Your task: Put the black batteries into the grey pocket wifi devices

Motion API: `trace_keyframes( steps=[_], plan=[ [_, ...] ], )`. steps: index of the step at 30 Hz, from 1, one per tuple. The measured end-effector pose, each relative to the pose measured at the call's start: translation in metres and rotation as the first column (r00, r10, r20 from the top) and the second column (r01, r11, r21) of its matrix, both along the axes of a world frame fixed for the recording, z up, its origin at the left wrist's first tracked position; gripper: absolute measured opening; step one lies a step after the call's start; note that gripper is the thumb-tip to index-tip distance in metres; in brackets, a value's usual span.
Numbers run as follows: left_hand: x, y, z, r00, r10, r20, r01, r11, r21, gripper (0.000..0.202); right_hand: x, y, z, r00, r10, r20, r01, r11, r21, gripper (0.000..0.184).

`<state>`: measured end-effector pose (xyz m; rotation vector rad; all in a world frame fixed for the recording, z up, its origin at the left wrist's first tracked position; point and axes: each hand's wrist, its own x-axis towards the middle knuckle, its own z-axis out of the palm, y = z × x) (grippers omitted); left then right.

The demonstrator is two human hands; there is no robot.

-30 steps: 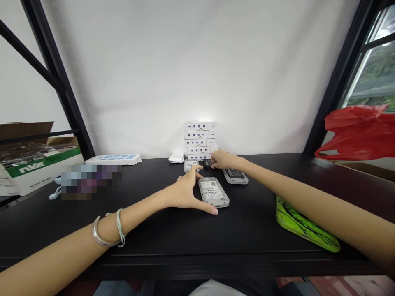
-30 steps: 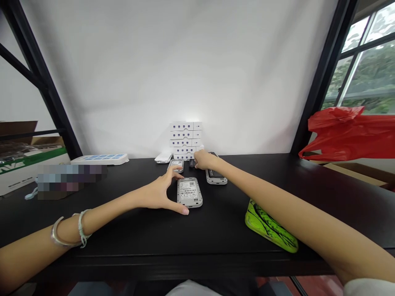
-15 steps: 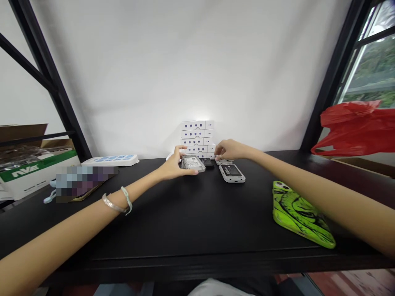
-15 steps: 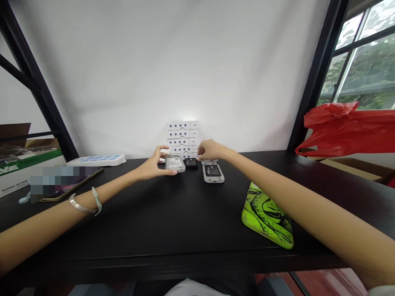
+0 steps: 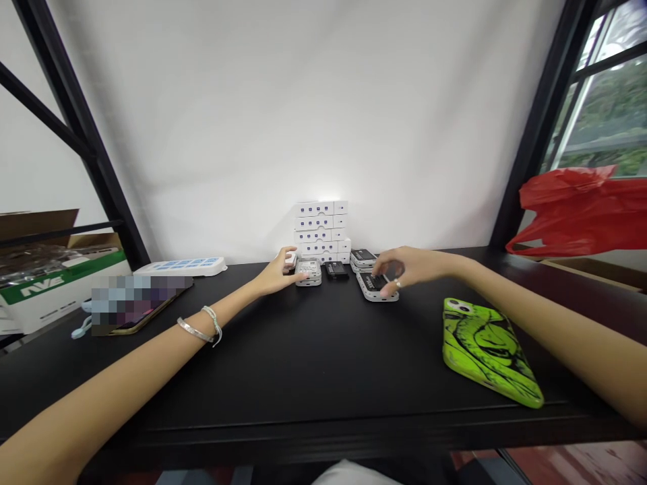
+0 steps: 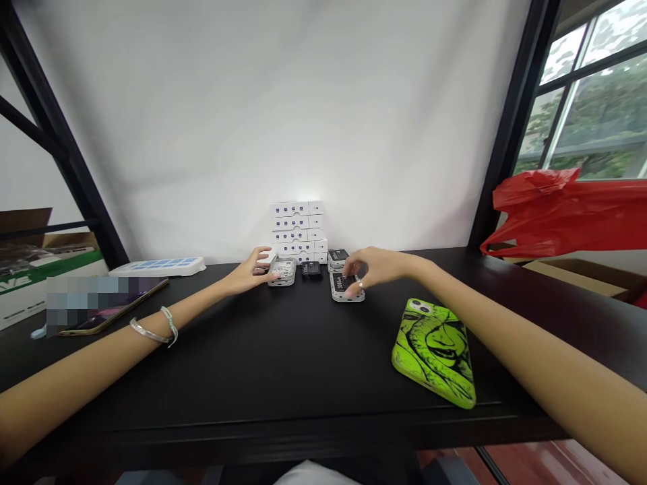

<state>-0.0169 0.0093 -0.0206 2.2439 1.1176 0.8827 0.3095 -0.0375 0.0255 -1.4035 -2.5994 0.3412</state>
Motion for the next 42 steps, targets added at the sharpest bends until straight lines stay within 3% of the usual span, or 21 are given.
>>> trace_keyframes(
  steps=[6, 12, 19, 23, 28, 32, 37, 42],
  plan=[
    [0.012, -0.029, 0.014, 0.998, 0.055, 0.02, -0.056, 0.994, 0.099, 0.065, -0.003, 0.005, -0.012, 0.994, -0.004, 0.106, -0.003, 0.998, 0.068, 0.067],
    [0.022, -0.064, 0.017, 0.993, -0.105, 0.048, 0.097, 0.984, 0.146, 0.056, -0.001, 0.005, -0.011, 0.996, -0.019, 0.085, 0.018, 1.0, 0.012, 0.064],
    [0.029, -0.078, 0.013, 0.983, -0.183, 0.007, 0.181, 0.975, 0.132, 0.046, 0.003, 0.002, -0.015, 0.999, -0.037, 0.014, 0.038, 0.996, -0.081, 0.077],
    [0.032, -0.085, 0.009, 0.977, -0.215, -0.007, 0.215, 0.974, 0.072, 0.065, -0.01, -0.012, -0.011, 0.999, 0.034, -0.017, -0.035, 0.996, -0.081, 0.082],
    [0.036, -0.094, 0.002, 0.968, -0.245, -0.047, 0.244, 0.969, -0.031, 0.104, -0.054, -0.028, -0.003, 0.987, 0.16, 0.016, -0.159, 0.987, -0.03, 0.086],
    [0.036, -0.094, -0.001, 0.966, -0.254, -0.038, 0.253, 0.967, -0.04, 0.104, -0.082, -0.031, 0.001, 0.974, 0.22, 0.056, -0.215, 0.973, -0.086, 0.088],
    [0.034, -0.088, 0.0, 0.976, -0.212, -0.05, 0.207, 0.973, -0.099, 0.104, -0.091, -0.024, 0.003, 0.989, 0.11, 0.103, -0.086, 0.973, -0.212, 0.089],
    [0.034, -0.083, 0.002, 0.979, -0.201, -0.031, 0.197, 0.976, -0.098, 0.106, -0.093, -0.017, -0.002, 0.991, 0.054, 0.123, -0.028, 0.978, -0.205, 0.084]
  ],
)
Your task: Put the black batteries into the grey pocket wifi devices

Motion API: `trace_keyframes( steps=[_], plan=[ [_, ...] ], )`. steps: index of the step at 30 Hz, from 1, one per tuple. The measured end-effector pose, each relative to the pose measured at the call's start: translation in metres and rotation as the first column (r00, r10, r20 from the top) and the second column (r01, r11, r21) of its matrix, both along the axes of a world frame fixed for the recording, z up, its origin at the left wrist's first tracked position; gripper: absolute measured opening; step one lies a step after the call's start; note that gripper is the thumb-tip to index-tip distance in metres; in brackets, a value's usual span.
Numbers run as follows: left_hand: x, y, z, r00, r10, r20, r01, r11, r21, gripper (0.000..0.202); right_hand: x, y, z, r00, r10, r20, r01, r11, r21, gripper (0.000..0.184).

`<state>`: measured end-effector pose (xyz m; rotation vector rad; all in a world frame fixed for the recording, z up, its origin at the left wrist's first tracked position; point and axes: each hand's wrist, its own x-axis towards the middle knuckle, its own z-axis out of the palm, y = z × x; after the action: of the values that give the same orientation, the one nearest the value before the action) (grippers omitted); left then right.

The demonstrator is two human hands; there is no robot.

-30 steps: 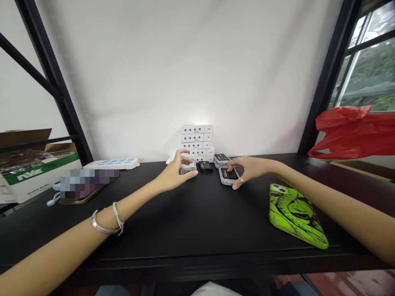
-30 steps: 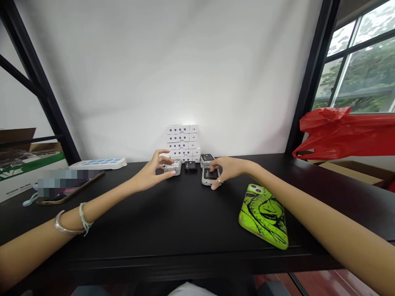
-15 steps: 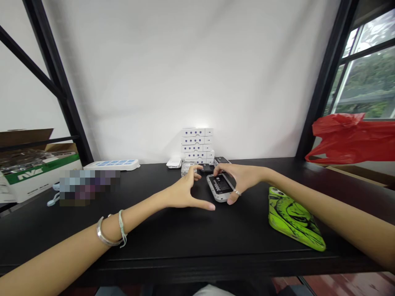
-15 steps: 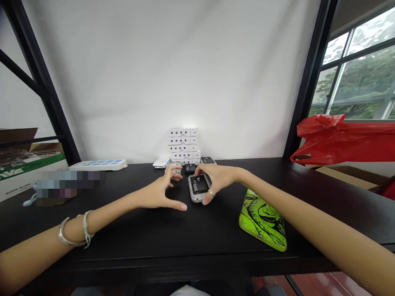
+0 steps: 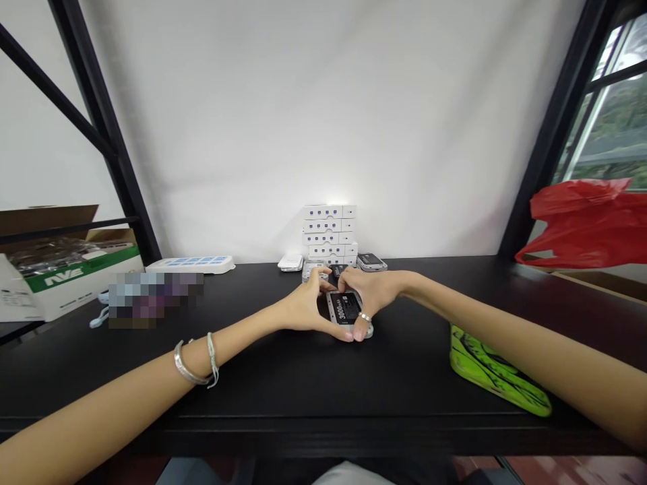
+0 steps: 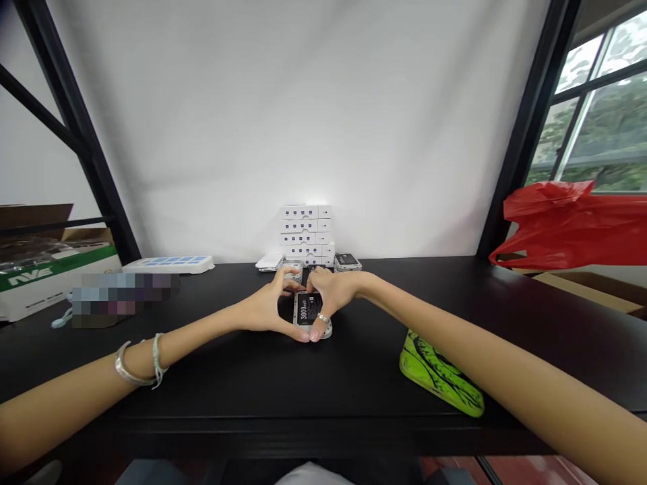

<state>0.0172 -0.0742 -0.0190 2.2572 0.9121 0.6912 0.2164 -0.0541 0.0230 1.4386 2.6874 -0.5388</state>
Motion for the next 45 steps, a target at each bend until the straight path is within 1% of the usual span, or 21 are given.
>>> trace_keyframes(
  steps=[3, 6, 8, 11, 12, 14, 17, 20, 22, 24, 26, 27, 29, 31, 32, 33, 36, 38, 40, 42, 45],
  plan=[
    [-0.001, 0.001, -0.002, 1.0, 0.001, 0.01, -0.001, 1.0, 0.014, 0.102, 0.0, -0.002, -0.003, 0.997, -0.019, -0.076, 0.019, 1.0, 0.006, 0.08],
    [-0.002, 0.003, -0.005, 0.999, 0.023, 0.022, -0.023, 1.0, -0.01, 0.099, 0.003, -0.006, -0.004, 0.986, -0.036, -0.16, 0.038, 0.999, 0.009, 0.075],
    [-0.002, 0.004, -0.007, 0.999, 0.035, 0.029, -0.035, 0.999, -0.02, 0.098, 0.006, -0.007, -0.005, 0.977, -0.074, -0.201, 0.068, 0.997, -0.039, 0.075],
    [-0.003, 0.006, -0.008, 0.999, 0.039, 0.032, -0.038, 0.999, -0.024, 0.1, 0.01, -0.007, -0.007, 0.951, -0.14, -0.277, 0.1, 0.983, -0.155, 0.084],
    [-0.003, 0.006, -0.008, 0.999, 0.039, 0.033, -0.038, 0.999, -0.026, 0.101, 0.011, -0.006, -0.007, 0.946, -0.143, -0.29, 0.1, 0.982, -0.16, 0.086],
    [-0.004, 0.006, -0.007, 0.999, 0.034, 0.035, -0.032, 0.999, -0.034, 0.103, 0.012, -0.005, -0.006, 0.961, -0.111, -0.255, 0.088, 0.991, -0.099, 0.086],
    [-0.004, 0.005, -0.006, 0.999, 0.027, 0.031, -0.026, 0.999, -0.044, 0.103, 0.013, -0.005, -0.003, 0.985, -0.07, -0.158, 0.074, 0.997, 0.015, 0.075],
    [-0.003, 0.004, -0.006, 0.999, 0.037, 0.019, -0.036, 0.999, -0.04, 0.105, 0.013, -0.005, -0.004, 0.979, -0.073, -0.188, 0.078, 0.997, 0.019, 0.071],
    [-0.003, 0.004, -0.006, 0.999, 0.038, 0.019, -0.037, 0.999, -0.034, 0.106, 0.013, -0.007, -0.006, 0.951, -0.074, -0.3, 0.069, 0.997, -0.028, 0.071],
    [-0.003, 0.004, -0.006, 0.999, 0.028, 0.021, -0.027, 0.999, -0.035, 0.104, 0.012, -0.01, -0.006, 0.901, -0.078, -0.426, 0.016, 0.989, -0.147, 0.066],
    [-0.003, 0.005, -0.007, 0.999, 0.021, 0.027, -0.02, 0.999, -0.041, 0.104, 0.013, -0.009, -0.002, 0.846, -0.13, -0.516, -0.029, 0.957, -0.288, 0.056],
    [-0.003, 0.005, -0.007, 0.999, 0.024, 0.03, -0.023, 0.999, -0.047, 0.106, 0.013, -0.006, 0.0, 0.817, -0.176, -0.55, -0.018, 0.944, -0.329, 0.053],
    [-0.003, 0.006, -0.007, 0.999, 0.035, 0.026, -0.033, 0.997, -0.065, 0.107, 0.017, 0.005, 0.007, 0.743, -0.282, -0.607, 0.077, 0.937, -0.341, 0.049],
    [-0.003, 0.006, -0.007, 0.999, 0.049, 0.008, -0.048, 0.995, -0.086, 0.108, 0.021, 0.025, 0.011, 0.669, -0.368, -0.646, 0.213, 0.927, -0.307, 0.05],
    [-0.003, 0.005, -0.006, 0.999, 0.053, -0.005, -0.053, 0.994, -0.097, 0.108, 0.022, 0.036, 0.011, 0.65, -0.396, -0.648, 0.269, 0.918, -0.291, 0.051],
    [-0.003, 0.005, -0.005, 0.998, 0.058, -0.015, -0.059, 0.993, -0.104, 0.109, 0.023, 0.047, 0.011, 0.656, -0.412, -0.633, 0.307, 0.911, -0.275, 0.049],
    [-0.003, 0.003, -0.003, 0.997, 0.069, -0.027, -0.072, 0.992, -0.104, 0.111, 0.018, 0.074, 0.002, 0.743, -0.401, -0.536, 0.353, 0.915, -0.197, 0.032],
    [-0.002, 0.002, -0.002, 0.998, 0.065, -0.026, -0.067, 0.993, -0.099, 0.111, 0.012, 0.083, -0.006, 0.779, -0.389, -0.492, 0.367, 0.919, -0.146, 0.024],
    [-0.002, 0.001, -0.002, 0.999, 0.052, -0.017, -0.053, 0.994, -0.093, 0.11, 0.006, 0.085, -0.011, 0.788, -0.388, -0.477, 0.386, 0.916, -0.108, 0.021],
    [-0.003, 0.001, -0.003, 0.999, 0.04, -0.006, -0.04, 0.996, -0.083, 0.109, 0.004, 0.081, -0.012, 0.812, -0.382, -0.442, 0.396, 0.916, -0.063, 0.023],
    [-0.004, 0.002, -0.004, 0.999, 0.039, -0.012, -0.04, 0.997, -0.073, 0.108, 0.003, 0.07, -0.008, 0.87, -0.356, -0.342, 0.374, 0.927, -0.016, 0.041]
  ],
)
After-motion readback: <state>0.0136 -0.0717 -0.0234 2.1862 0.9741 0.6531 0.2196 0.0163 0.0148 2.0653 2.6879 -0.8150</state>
